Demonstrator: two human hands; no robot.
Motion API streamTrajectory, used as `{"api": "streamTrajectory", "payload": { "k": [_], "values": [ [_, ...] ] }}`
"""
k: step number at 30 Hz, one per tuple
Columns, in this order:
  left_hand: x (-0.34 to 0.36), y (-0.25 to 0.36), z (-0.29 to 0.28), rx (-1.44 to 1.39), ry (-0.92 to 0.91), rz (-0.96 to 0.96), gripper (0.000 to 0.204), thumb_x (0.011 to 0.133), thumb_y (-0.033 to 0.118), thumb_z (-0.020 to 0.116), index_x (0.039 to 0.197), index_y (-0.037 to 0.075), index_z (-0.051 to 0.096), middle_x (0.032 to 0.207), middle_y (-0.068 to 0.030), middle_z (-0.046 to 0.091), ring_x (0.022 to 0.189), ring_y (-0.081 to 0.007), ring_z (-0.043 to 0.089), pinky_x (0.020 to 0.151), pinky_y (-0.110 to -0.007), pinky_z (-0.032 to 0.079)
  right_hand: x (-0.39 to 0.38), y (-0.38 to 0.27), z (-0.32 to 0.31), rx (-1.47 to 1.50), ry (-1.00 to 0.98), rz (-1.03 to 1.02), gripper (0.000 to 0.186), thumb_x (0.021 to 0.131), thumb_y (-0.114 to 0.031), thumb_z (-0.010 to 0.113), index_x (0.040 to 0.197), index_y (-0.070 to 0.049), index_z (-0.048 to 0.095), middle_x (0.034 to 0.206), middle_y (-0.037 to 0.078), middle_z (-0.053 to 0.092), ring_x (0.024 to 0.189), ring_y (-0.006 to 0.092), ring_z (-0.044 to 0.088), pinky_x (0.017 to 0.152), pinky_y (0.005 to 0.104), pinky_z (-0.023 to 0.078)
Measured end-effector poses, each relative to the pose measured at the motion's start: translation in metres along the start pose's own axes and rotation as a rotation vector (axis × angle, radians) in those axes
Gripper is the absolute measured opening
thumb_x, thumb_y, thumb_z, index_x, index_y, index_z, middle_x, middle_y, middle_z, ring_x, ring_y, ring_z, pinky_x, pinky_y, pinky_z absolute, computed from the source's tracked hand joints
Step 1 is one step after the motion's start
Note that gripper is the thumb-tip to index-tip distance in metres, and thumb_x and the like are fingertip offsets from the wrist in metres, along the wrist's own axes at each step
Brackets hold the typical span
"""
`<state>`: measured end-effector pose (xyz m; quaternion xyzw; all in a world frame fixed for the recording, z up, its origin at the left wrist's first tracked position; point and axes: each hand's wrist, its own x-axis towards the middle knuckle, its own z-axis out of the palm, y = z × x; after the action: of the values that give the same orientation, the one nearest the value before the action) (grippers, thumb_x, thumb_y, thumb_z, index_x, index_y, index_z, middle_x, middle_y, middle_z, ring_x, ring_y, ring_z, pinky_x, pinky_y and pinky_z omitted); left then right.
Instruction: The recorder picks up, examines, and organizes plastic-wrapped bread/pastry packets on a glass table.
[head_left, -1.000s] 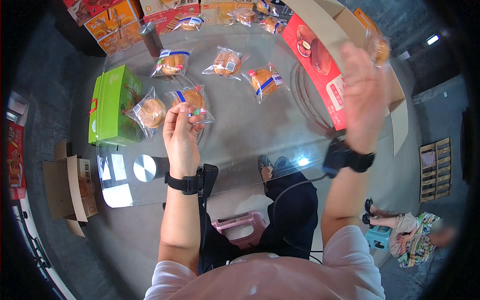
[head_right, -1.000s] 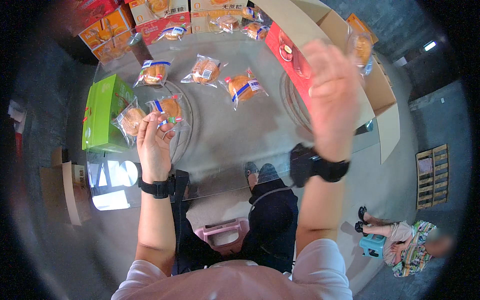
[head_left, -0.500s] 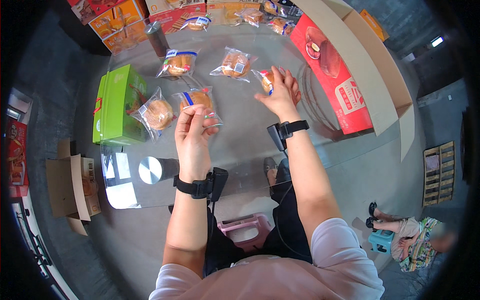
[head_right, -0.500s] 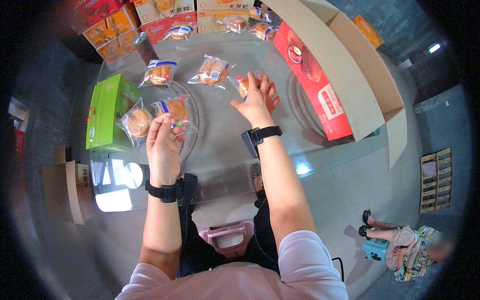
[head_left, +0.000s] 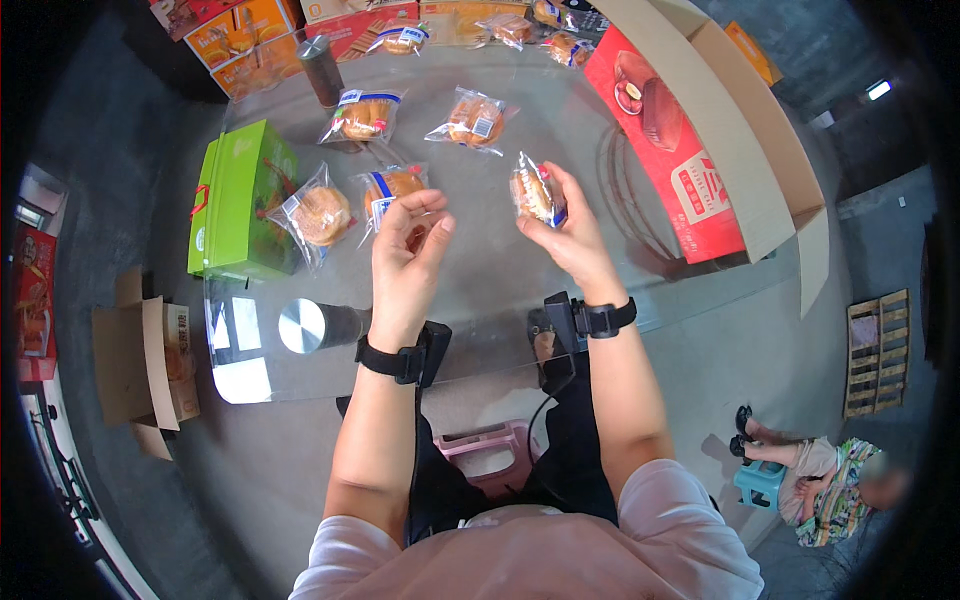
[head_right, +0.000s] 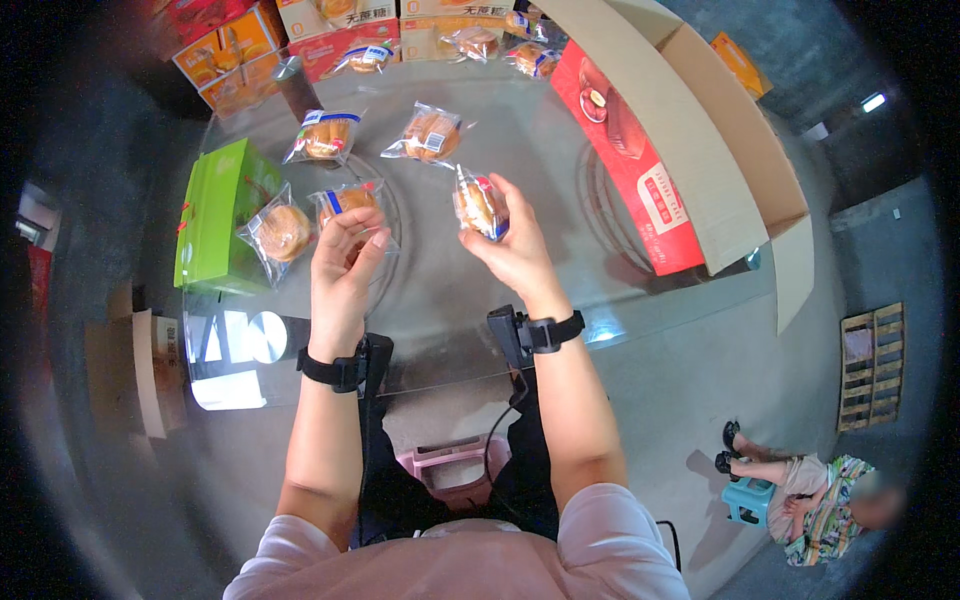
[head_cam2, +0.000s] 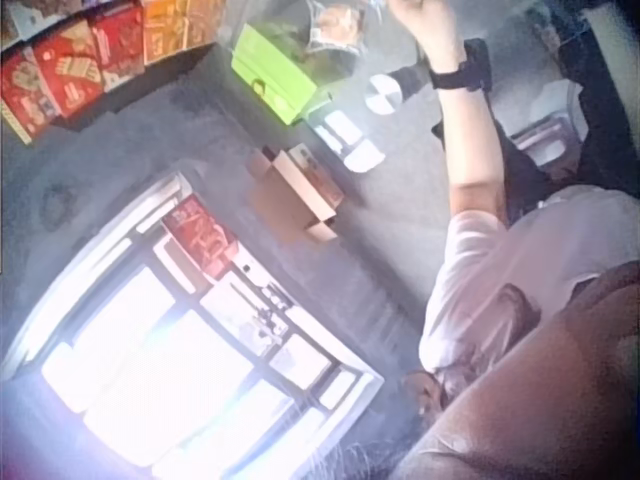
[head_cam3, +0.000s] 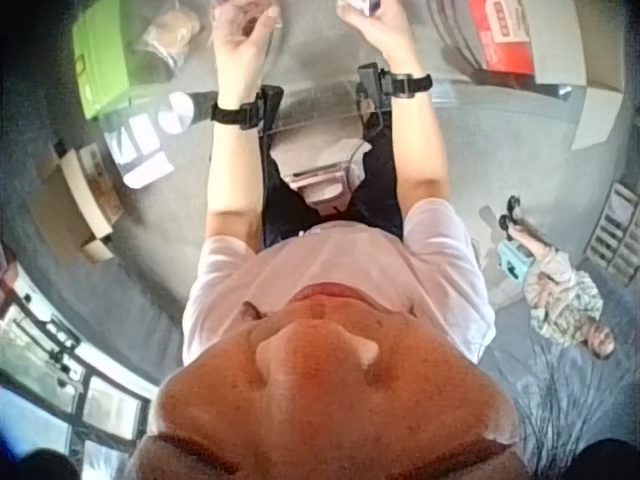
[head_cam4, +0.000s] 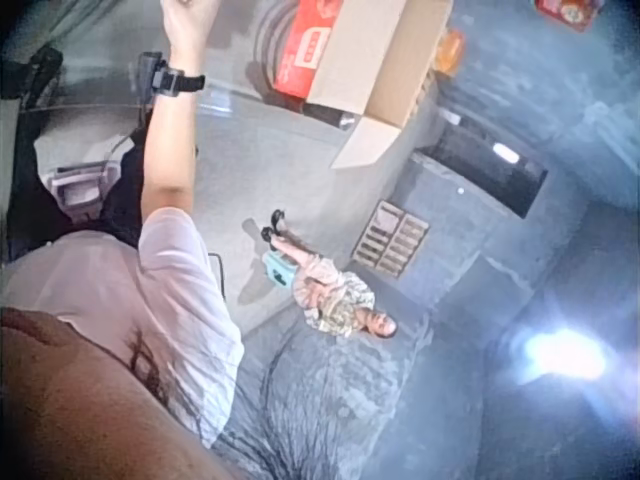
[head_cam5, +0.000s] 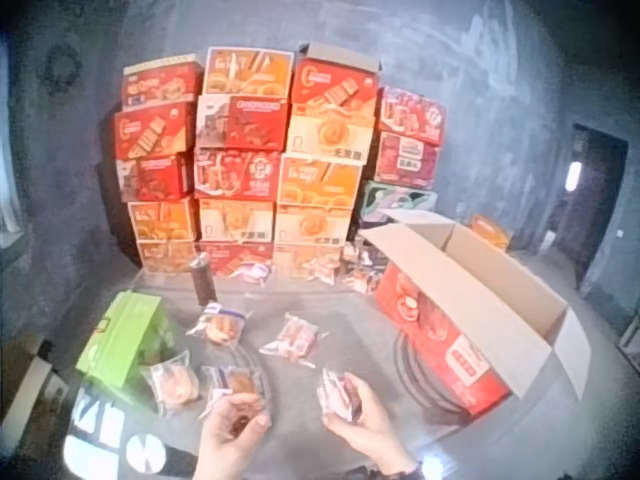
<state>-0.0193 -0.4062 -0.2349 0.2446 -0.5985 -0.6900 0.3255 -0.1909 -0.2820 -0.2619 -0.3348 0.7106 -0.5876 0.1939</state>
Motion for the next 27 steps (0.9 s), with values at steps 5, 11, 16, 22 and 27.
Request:
{"api": "streamTrajectory", "payload": {
  "k": [5,11,16,22,27],
  "values": [
    [-0.001,0.007,0.002,0.272,-0.202,0.147,0.059,0.08,0.003,0.07,0.133,0.002,0.044,0.135,-0.0143,0.048,0.132,-0.0228,0.041,0.11,-0.038,0.03,-0.02,-0.023,0.0,0.185,-0.355,0.045,0.075,0.077,-0.011,0.075,0.14,-0.002,0.037,0.13,0.014,0.05,0.12,0.0191,0.048,0.1,0.0315,0.04],
    [0.001,0.01,-0.006,0.138,-0.482,0.011,0.051,0.083,0.007,0.07,0.129,0.002,0.048,0.123,-0.0098,0.056,0.119,-0.019,0.05,0.103,-0.034,0.036,-0.026,-0.043,-0.002,0.471,-0.689,0.207,0.067,0.087,-0.027,0.068,0.14,0.001,0.037,0.127,0.011,0.051,0.116,0.0154,0.049,0.098,0.0294,0.039],
    [-0.004,0.005,0.0,-0.068,-0.282,-0.05,0.032,0.088,0.006,0.065,0.117,0.004,0.054,0.109,-0.0058,0.061,0.103,-0.0137,0.056,0.091,-0.028,0.043,-0.021,-0.024,-0.003,0.551,-0.651,0.214,0.074,0.091,-0.056,0.053,0.137,0.0,0.04,0.124,0.011,0.053,0.114,0.015,0.05,0.095,0.0291,0.04],
    [-0.001,-0.012,0.011,-0.254,0.055,-0.056,0.012,0.089,0.007,0.064,0.1,0.007,0.058,0.089,0.0014,0.06,0.083,-0.0067,0.053,0.075,-0.023,0.042,-0.017,-0.019,0.004,0.568,-0.382,-0.035,0.065,0.091,-0.05,0.058,0.133,-0.001,0.047,0.121,0.011,0.057,0.111,0.0156,0.053,0.092,0.0303,0.042],
    [-0.001,-0.013,0.017,-0.286,0.096,-0.004,0.008,0.09,0.007,0.064,0.097,0.007,0.059,0.087,0.0022,0.06,0.079,-0.0053,0.051,0.072,-0.021,0.04,-0.019,-0.016,0.02,0.418,-0.142,-0.14,0.035,0.083,-0.011,0.072,0.115,-0.002,0.061,0.115,0.007,0.062,0.103,0.0143,0.058,0.086,0.029,0.045]
  ]
}}
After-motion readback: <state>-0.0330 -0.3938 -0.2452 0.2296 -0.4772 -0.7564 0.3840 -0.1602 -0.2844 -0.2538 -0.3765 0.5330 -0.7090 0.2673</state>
